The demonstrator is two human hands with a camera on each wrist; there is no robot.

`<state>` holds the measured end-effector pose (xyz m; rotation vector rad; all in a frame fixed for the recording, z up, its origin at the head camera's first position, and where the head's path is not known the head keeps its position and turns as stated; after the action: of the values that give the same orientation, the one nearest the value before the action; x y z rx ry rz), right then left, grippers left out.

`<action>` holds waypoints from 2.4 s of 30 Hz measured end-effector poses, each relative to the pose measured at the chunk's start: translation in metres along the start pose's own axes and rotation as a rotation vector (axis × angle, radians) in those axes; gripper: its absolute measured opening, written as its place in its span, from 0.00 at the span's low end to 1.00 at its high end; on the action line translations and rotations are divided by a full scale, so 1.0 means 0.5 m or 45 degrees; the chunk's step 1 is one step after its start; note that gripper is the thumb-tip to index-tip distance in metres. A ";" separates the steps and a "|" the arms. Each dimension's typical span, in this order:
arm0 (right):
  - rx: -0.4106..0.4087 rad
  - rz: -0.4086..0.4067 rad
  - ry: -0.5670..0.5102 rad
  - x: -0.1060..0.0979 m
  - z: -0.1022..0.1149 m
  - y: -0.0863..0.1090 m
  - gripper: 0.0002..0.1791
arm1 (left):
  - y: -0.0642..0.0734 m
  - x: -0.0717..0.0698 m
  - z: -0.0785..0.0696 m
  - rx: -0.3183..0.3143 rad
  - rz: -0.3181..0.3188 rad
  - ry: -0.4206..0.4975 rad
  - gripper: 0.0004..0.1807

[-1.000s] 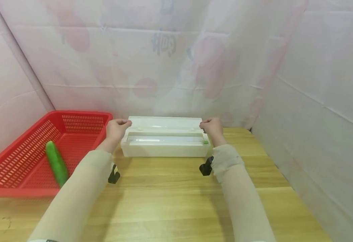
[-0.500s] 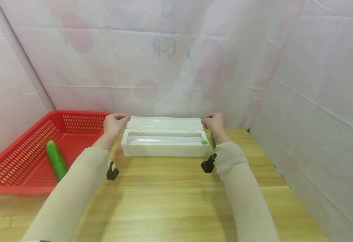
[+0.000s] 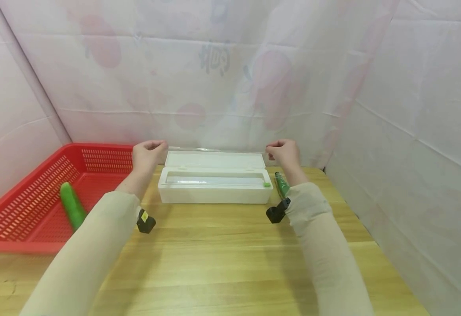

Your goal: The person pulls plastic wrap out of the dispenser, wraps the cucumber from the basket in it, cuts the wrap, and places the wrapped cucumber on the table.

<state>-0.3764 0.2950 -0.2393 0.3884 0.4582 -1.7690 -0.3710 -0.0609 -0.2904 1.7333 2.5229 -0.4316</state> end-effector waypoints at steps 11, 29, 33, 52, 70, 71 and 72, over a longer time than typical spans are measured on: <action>-0.080 0.020 -0.063 -0.025 0.029 0.020 0.12 | 0.003 -0.014 -0.028 0.030 -0.019 0.039 0.14; -0.240 0.316 0.002 -0.051 0.048 0.021 0.16 | 0.007 -0.033 -0.055 0.451 0.119 -0.326 0.10; -0.350 0.253 0.188 -0.055 0.048 0.019 0.16 | 0.002 -0.038 -0.051 0.447 0.240 -0.275 0.14; -0.408 0.844 -0.488 -0.022 0.010 0.011 0.12 | 0.014 -0.001 -0.035 0.211 0.566 0.374 0.09; -0.512 0.657 -0.616 -0.041 0.050 0.039 0.11 | 0.016 -0.007 -0.075 0.249 0.433 0.490 0.09; -0.513 0.676 -0.612 -0.044 0.048 0.042 0.11 | 0.019 -0.008 -0.075 0.249 0.448 0.499 0.09; -0.508 0.706 -0.613 -0.046 0.045 0.046 0.11 | 0.023 -0.009 -0.074 0.249 0.466 0.501 0.10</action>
<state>-0.3492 0.2983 -0.2109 -0.1853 0.3057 -1.1396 -0.3545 -0.0516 -0.2565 2.5124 2.3665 -0.3489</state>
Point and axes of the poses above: each hand's wrist, its own y-axis away from the middle knuckle, its own x-axis out of the palm, z = x × y, the point moved 4 cm from there along -y, towards the middle knuckle, and after that the axes turned 5 degrees about -y, right-handed, at the moved point
